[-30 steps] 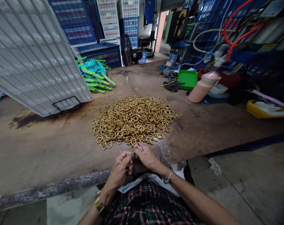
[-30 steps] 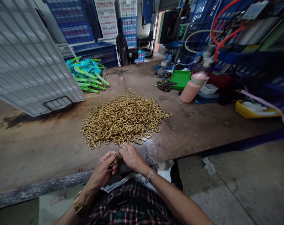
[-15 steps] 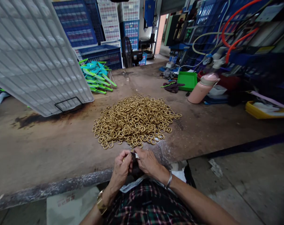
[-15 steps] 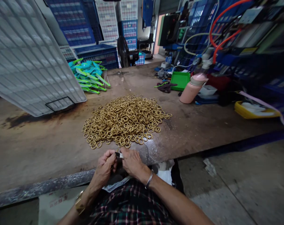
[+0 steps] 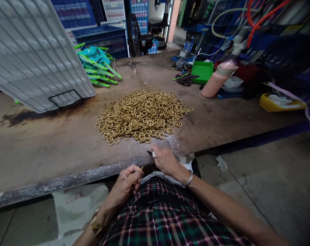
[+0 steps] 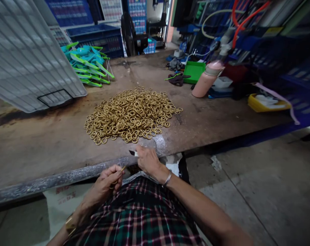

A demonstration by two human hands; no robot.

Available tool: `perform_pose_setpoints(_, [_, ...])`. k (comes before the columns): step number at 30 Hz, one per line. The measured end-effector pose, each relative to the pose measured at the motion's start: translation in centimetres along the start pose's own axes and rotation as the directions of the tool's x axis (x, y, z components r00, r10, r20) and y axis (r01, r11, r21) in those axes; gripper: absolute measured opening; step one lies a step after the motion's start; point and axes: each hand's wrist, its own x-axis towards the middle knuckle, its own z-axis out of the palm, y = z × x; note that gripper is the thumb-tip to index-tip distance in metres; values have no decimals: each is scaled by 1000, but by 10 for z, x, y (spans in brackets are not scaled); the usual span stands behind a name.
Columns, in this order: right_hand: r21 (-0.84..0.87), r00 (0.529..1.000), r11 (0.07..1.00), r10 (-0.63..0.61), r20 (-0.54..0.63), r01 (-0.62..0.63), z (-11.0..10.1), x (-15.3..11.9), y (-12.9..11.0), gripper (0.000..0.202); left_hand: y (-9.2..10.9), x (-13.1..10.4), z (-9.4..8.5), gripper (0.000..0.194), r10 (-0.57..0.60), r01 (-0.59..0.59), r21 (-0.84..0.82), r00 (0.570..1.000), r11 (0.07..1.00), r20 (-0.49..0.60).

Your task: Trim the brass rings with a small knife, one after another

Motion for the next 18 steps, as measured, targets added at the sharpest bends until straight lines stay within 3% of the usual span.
perform_pose_setpoints(4, [61,985,985,-163,50,160,21,-42,23,28,-21,-4,-12,22,-159,148,-162,986,976,-56])
perform_pose_setpoints(9, [284,999,958,47,26,-52,60,-66,47,26,-31,4,-13,13,-275,249,-325,961,912,-35])
perform_pose_setpoints(13, [497,992,867,-25,126,-41,77,-69,56,23,-32,21,0,2,-390,326,-418,918,848,-77])
perform_pose_setpoints(15, [534,991,844,-33,127,-40,80,-72,57,22,-34,34,8,8,-427,340,-418,894,842,-133])
perform_pose_setpoints(18, [559,994,825,21,111,-80,80,-77,57,22,-43,54,18,17,-403,316,-377,897,871,-180])
